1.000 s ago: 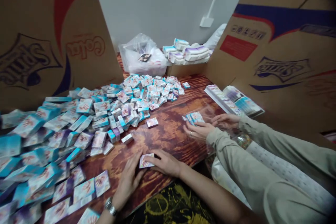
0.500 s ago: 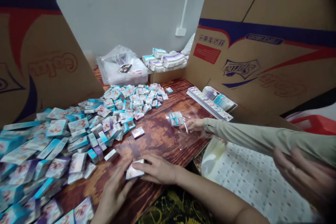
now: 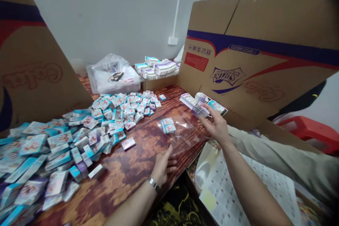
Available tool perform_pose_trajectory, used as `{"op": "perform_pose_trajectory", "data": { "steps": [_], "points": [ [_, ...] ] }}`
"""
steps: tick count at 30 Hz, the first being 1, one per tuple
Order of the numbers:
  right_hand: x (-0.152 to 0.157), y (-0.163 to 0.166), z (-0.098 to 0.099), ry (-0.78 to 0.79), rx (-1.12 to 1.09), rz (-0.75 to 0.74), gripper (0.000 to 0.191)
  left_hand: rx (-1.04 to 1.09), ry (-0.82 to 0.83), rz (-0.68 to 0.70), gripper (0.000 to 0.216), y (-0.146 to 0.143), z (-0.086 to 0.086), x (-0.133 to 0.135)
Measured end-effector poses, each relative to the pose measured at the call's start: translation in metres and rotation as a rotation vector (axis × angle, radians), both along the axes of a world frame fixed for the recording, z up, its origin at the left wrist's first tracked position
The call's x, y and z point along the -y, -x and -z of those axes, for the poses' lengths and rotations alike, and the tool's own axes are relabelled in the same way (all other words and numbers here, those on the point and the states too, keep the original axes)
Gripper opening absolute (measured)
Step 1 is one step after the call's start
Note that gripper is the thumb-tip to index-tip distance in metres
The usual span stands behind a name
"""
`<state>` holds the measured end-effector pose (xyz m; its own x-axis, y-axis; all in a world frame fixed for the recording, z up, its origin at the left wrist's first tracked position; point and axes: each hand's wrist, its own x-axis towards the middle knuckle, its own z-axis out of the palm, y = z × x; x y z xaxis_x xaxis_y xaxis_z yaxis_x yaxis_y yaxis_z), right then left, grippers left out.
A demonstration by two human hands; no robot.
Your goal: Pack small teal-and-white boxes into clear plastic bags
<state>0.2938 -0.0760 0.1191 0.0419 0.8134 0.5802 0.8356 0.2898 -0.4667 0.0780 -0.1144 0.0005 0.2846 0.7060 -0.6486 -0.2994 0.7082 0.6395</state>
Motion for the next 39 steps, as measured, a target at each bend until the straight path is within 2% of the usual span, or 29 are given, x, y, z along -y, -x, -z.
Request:
{"op": "perform_pose_trajectory", "data": {
  "steps": [4,7,9,13,16,18,21,23,25,30,33,39],
  "points": [
    [-0.013,-0.044,0.031,0.235,0.271,0.066,0.048,-0.001,0.001,-0.020,0.034,-0.005,0.005,-0.008],
    [-0.009,-0.052,0.051,0.410,0.364,0.029,0.047,-0.040,-0.029,-0.082,0.033,0.010,0.009,-0.004],
    [-0.003,-0.047,0.058,0.495,0.362,-0.057,0.047,-0.079,-0.079,-0.119,0.036,0.025,0.011,-0.002],
    [0.010,-0.026,0.059,0.690,0.202,-0.314,0.045,-0.192,-0.185,-0.145,0.043,0.054,0.014,-0.006],
    [0.019,-0.008,0.063,0.853,-0.048,-0.493,0.046,-0.265,-0.206,-0.187,0.044,0.068,0.015,-0.010],
    [0.025,0.006,0.073,0.893,-0.234,-0.555,0.051,-0.254,-0.197,-0.233,0.042,0.072,0.014,-0.009],
    [0.032,0.027,0.096,0.745,-0.357,-0.505,0.052,-0.133,-0.100,-0.327,0.040,0.067,0.011,-0.001],
    [0.036,0.038,0.110,0.582,-0.269,-0.441,0.050,-0.028,-0.022,-0.333,0.038,0.058,0.008,0.007],
    [0.037,0.047,0.122,0.464,-0.138,-0.444,0.049,0.053,0.019,-0.286,0.034,0.048,0.005,0.013],
    [0.026,0.059,0.139,0.282,0.032,-0.495,0.052,0.056,0.004,-0.251,0.029,0.030,0.003,0.016],
    [0.017,0.064,0.142,0.225,0.054,-0.489,0.054,0.028,-0.025,-0.186,0.032,0.031,0.005,0.016],
    [0.012,0.067,0.143,0.276,0.079,-0.510,0.052,-0.052,-0.036,-0.132,0.046,0.032,0.003,0.013]
  ]
}}
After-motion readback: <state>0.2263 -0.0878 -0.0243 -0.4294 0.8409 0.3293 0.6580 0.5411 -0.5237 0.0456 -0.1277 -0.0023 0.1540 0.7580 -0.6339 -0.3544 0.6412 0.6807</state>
